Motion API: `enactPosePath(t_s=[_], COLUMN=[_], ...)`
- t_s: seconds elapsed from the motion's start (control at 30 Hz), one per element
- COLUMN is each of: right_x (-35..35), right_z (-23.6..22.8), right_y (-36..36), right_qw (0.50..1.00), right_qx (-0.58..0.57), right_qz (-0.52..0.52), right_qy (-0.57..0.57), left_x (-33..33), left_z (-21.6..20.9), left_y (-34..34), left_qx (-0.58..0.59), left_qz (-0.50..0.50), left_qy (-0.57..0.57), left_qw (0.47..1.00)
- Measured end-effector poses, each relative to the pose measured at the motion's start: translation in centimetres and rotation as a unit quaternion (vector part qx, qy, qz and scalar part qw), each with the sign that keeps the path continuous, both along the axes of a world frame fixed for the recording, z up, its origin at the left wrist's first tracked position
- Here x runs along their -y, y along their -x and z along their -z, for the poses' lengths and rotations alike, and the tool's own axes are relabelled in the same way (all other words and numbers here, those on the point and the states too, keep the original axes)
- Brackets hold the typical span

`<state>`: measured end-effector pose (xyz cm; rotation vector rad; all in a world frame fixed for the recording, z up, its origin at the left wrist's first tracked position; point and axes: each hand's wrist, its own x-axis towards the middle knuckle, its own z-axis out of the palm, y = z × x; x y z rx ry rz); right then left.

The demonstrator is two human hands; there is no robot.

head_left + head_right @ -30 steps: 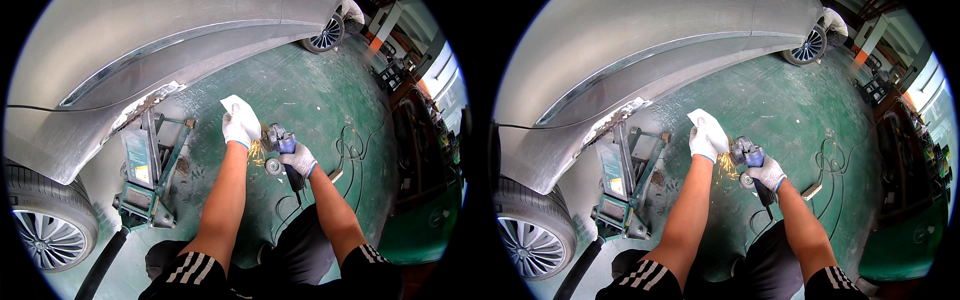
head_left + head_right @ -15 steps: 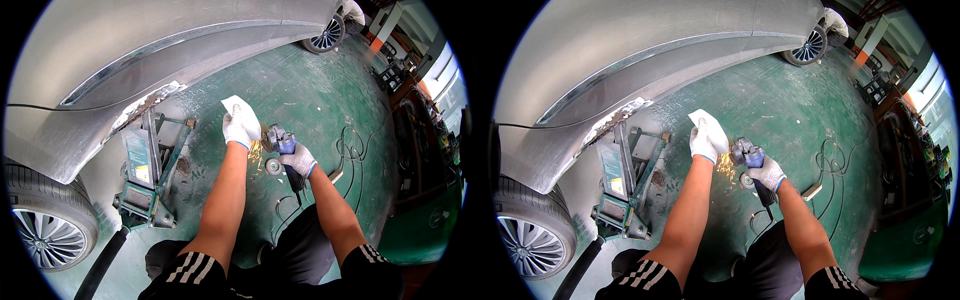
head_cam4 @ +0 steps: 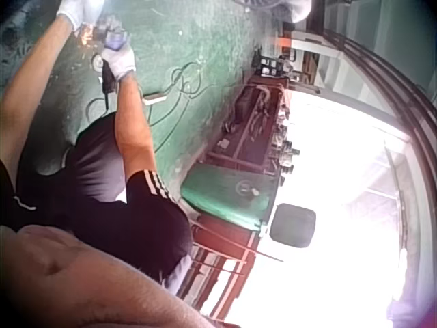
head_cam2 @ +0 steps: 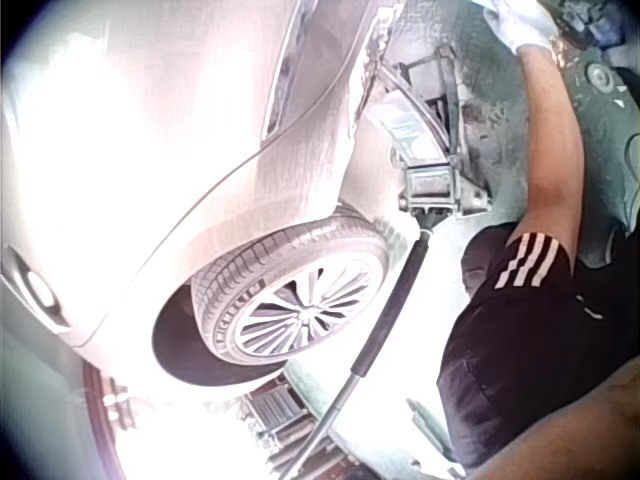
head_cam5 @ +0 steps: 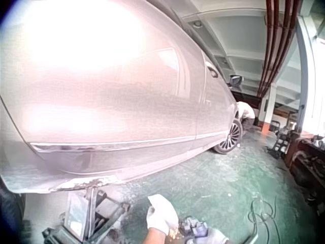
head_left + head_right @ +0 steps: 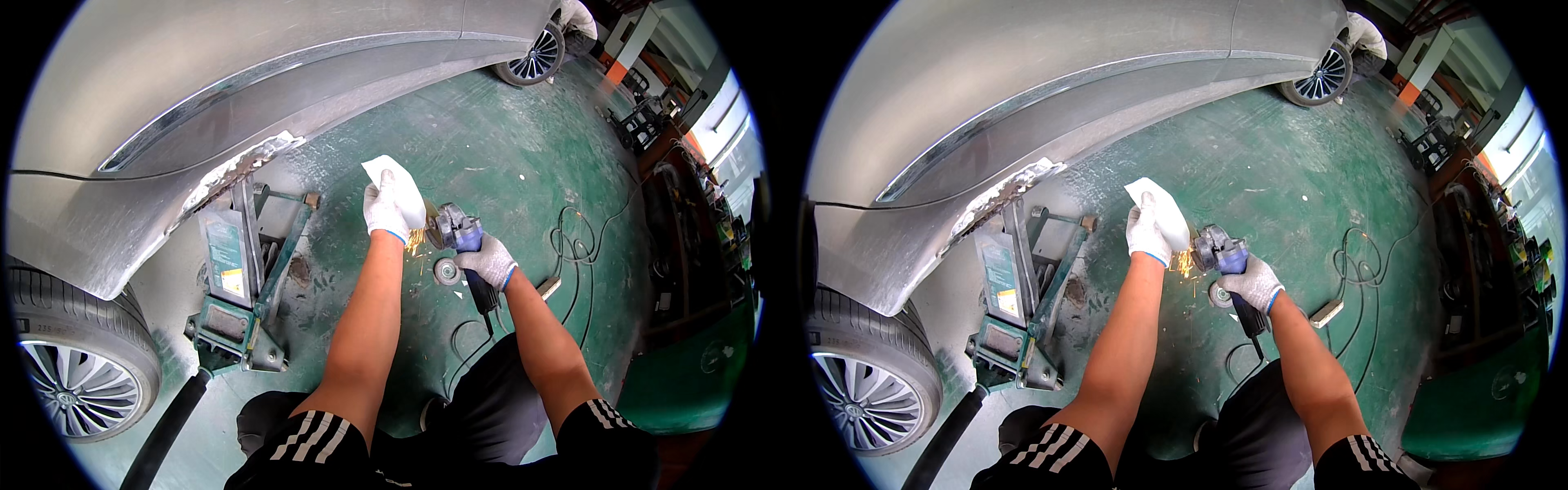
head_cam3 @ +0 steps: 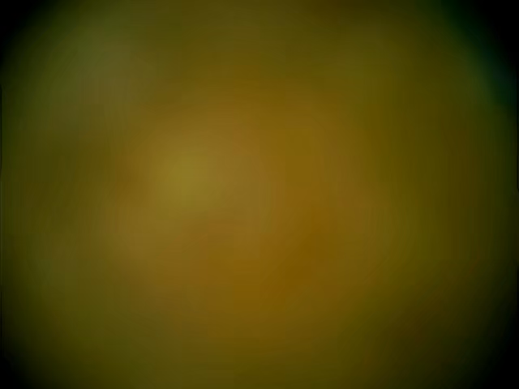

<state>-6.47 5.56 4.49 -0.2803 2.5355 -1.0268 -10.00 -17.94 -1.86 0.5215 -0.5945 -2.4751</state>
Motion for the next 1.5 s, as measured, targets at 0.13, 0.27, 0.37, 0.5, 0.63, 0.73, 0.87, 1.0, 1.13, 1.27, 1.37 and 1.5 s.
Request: enactPosePath(t_s=[0.13, 0.27, 0.37, 0.5, 0.63, 0.73, 0.87, 1.0, 1.13, 1.27, 1.37, 1.5], right_x=[-0.1, -0.7, -0.4, 0.3, 0.0, 0.0, -0.1, 0.1, -0.2, 0.1, 0.3, 0.2], right_z=[0.5, 1.1, 0.6, -0.4, -0.3, -0.4, -0.4, -0.7, -0.3, -0.5, -0.3, 0.0], right_y=[0.3, 0.6, 0.4, -0.1, -0.2, -0.2, -0.3, -0.4, -0.3, -0.5, -0.4, -0.2], right_qw=[1.000, 1.000, 1.000, 1.000, 1.000, 1.000, 1.000, 1.000, 1.000, 1.000, 1.000, 1.000], right_qx=[-0.009, -0.007, -0.009, -0.002, -0.001, -0.002, -0.003, -0.009, -0.009, -0.006, -0.005, 0.005], right_qz=[-0.003, 0.004, 0.002, 0.000, 0.008, 0.009, 0.007, 0.004, 0.008, 0.009, 0.006, 0.005], right_qy=[0.012, 0.013, 0.005, 0.004, 0.008, 0.004, 0.000, -0.007, -0.006, 0.000, -0.002, -0.004], left_x=[-0.2, -0.6, -0.5, -0.1, -0.5, -0.5, -0.6, -0.2, -0.6, -0.2, -0.1, -0.1], left_z=[0.4, -0.2, -0.2, 0.3, 0.2, 0.2, 0.1, 0.5, 0.0, 0.3, 0.3, 0.1], left_y=[0.1, -0.4, -0.4, -0.1, -0.2, -0.3, -0.3, -0.2, -0.4, -0.4, -0.4, -0.7], left_qx=[-0.004, 0.039, 0.021, -0.003, 0.001, -0.002, -0.004, -0.013, 0.000, -0.004, -0.002, -0.010], left_qz=[-0.001, 0.024, 0.016, -0.002, 0.008, 0.008, 0.009, 0.013, 0.023, 0.023, 0.020, 0.024], left_qy=[-0.001, 0.004, 0.005, 0.013, 0.011, 0.010, 0.010, 0.006, 0.007, 0.012, 0.010, 0.006], left_qw=[1.000, 0.999, 1.000, 1.000, 1.000, 1.000, 1.000, 1.000, 1.000, 1.000, 1.000, 1.000])
